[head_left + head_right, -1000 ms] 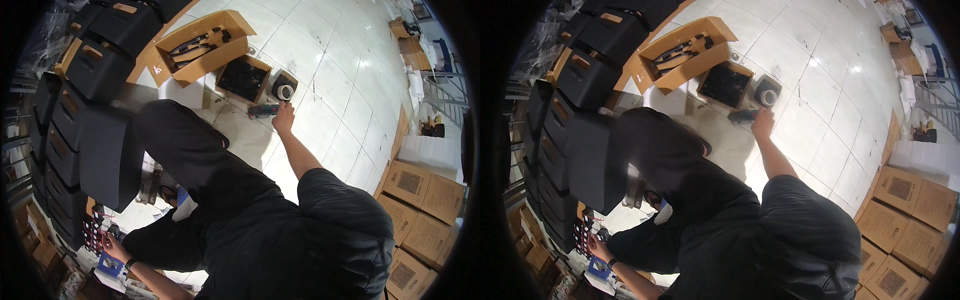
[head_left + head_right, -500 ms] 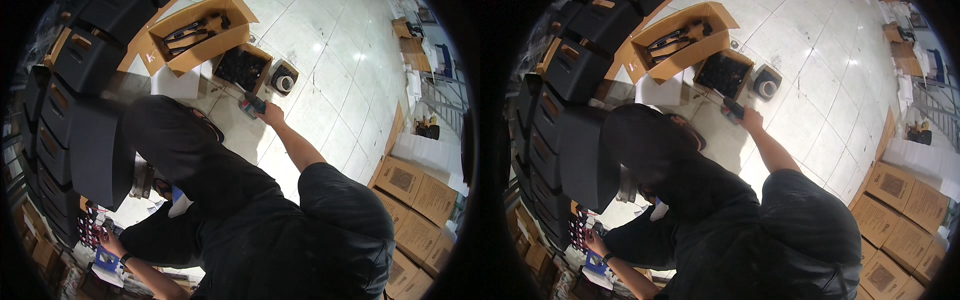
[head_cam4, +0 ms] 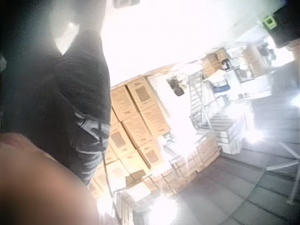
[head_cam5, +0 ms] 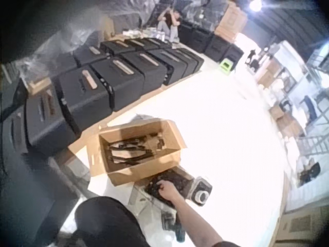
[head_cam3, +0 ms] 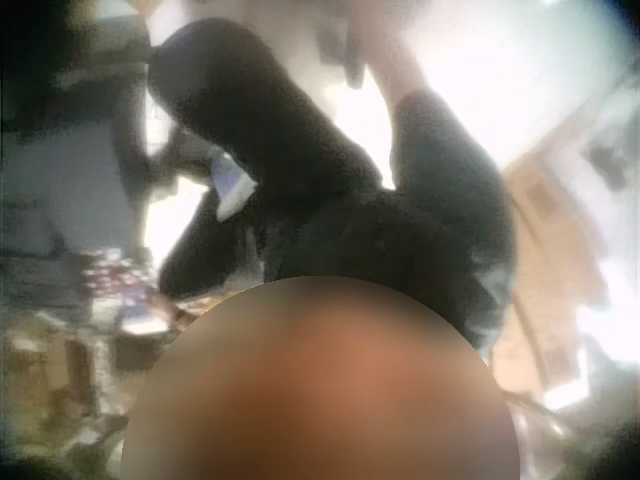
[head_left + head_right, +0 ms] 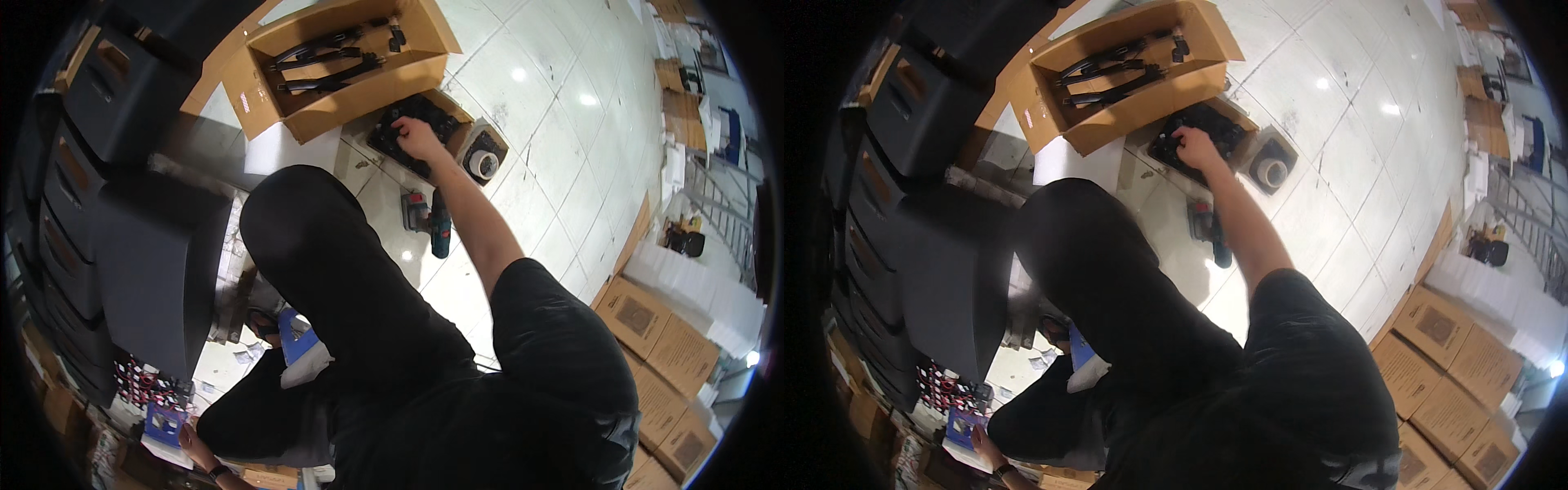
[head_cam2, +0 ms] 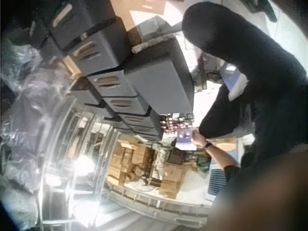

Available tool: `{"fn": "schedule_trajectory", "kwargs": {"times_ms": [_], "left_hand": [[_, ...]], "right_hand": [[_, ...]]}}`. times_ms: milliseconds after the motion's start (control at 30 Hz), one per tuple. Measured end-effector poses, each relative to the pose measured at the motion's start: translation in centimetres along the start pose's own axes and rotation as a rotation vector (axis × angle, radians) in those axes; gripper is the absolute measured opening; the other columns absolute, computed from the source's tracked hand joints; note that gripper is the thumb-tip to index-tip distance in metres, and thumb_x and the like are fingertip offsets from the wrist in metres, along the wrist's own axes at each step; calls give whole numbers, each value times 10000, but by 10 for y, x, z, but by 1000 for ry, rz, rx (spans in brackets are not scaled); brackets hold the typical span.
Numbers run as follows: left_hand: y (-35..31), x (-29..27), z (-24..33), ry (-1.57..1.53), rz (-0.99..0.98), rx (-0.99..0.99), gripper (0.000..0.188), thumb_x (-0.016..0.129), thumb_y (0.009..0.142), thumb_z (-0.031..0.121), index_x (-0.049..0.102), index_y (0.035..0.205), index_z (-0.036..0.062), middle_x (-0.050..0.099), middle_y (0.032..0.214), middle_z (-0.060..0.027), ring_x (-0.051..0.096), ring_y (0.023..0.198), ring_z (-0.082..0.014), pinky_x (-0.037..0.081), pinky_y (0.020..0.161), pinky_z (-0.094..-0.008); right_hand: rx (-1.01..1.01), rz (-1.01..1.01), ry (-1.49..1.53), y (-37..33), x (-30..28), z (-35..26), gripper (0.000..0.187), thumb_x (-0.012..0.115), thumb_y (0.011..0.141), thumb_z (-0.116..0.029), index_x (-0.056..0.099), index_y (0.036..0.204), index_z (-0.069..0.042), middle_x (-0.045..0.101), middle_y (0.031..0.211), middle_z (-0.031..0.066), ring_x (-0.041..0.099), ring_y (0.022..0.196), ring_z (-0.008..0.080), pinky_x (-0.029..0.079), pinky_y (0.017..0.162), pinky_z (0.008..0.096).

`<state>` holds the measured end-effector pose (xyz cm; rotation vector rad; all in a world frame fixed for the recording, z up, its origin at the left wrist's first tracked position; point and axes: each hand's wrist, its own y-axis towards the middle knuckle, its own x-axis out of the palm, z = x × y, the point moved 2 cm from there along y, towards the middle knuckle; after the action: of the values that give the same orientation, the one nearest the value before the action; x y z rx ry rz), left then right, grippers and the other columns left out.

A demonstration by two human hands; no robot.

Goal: The person assembles black plastic cases by inserting screws and using a cordless drill to tighten them. They handle multiple cases, place them on a stack, and attach small components to the case surfaces.

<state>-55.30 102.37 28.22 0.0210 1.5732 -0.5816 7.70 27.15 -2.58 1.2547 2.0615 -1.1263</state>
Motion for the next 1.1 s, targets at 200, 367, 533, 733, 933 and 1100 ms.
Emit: {"fn": "schedule_trajectory", "kwargs": {"times_ms": [200,367,533,733,933,1100], "left_hand": [[-19,14,45,-494,3,-199,523,624,1066,362,625,1359,-71,662,1353,-201,632,1231,-276,482,1094,-409],[-12,15,74,-418,-40,-253,564,650,1048,367,604,1372,-93,682,1314,-188,646,1163,-266,497,1032,-380],[-3,13,81,-342,-118,-202,587,653,1042,357,583,1392,-108,673,1339,-214,643,1208,-269,491,1060,-379],[-1,18,66,-345,-78,-181,555,644,1049,334,596,1371,-116,678,1326,-209,647,1183,-268,481,1062,-375],[-5,11,99,-290,-124,-128,508,643,1051,327,641,1308,-112,704,1256,-183,644,1110,-241,474,1022,-369],[3,17,81,-281,-91,-111,484,634,1056,324,664,1286,-100,724,1228,-177,646,1109,-246,475,1015,-364]], "right_hand": [[400,63,-235,37,77,-5,901,843,768,-372,453,1554,-166,442,1472,373,538,1310,495,503,1090,506],[427,20,-201,56,77,6,912,895,710,-359,466,1486,-142,478,1386,326,582,1241,481,534,1042,508],[376,1,-276,41,74,0,768,873,719,-215,547,1414,-193,520,1338,313,628,1195,469,561,1014,491],[349,105,-217,38,81,9,480,856,700,-185,713,1157,-162,651,1222,231,652,1131,423,567,951,487],[221,290,78,13,75,21,287,871,713,-152,794,979,-75,749,988,146,729,975,285,579,865,392],[494,386,829,-8,76,21,267,800,877,-115,718,1118,-32,715,1124,100,712,999,226,620,888,349]]}}
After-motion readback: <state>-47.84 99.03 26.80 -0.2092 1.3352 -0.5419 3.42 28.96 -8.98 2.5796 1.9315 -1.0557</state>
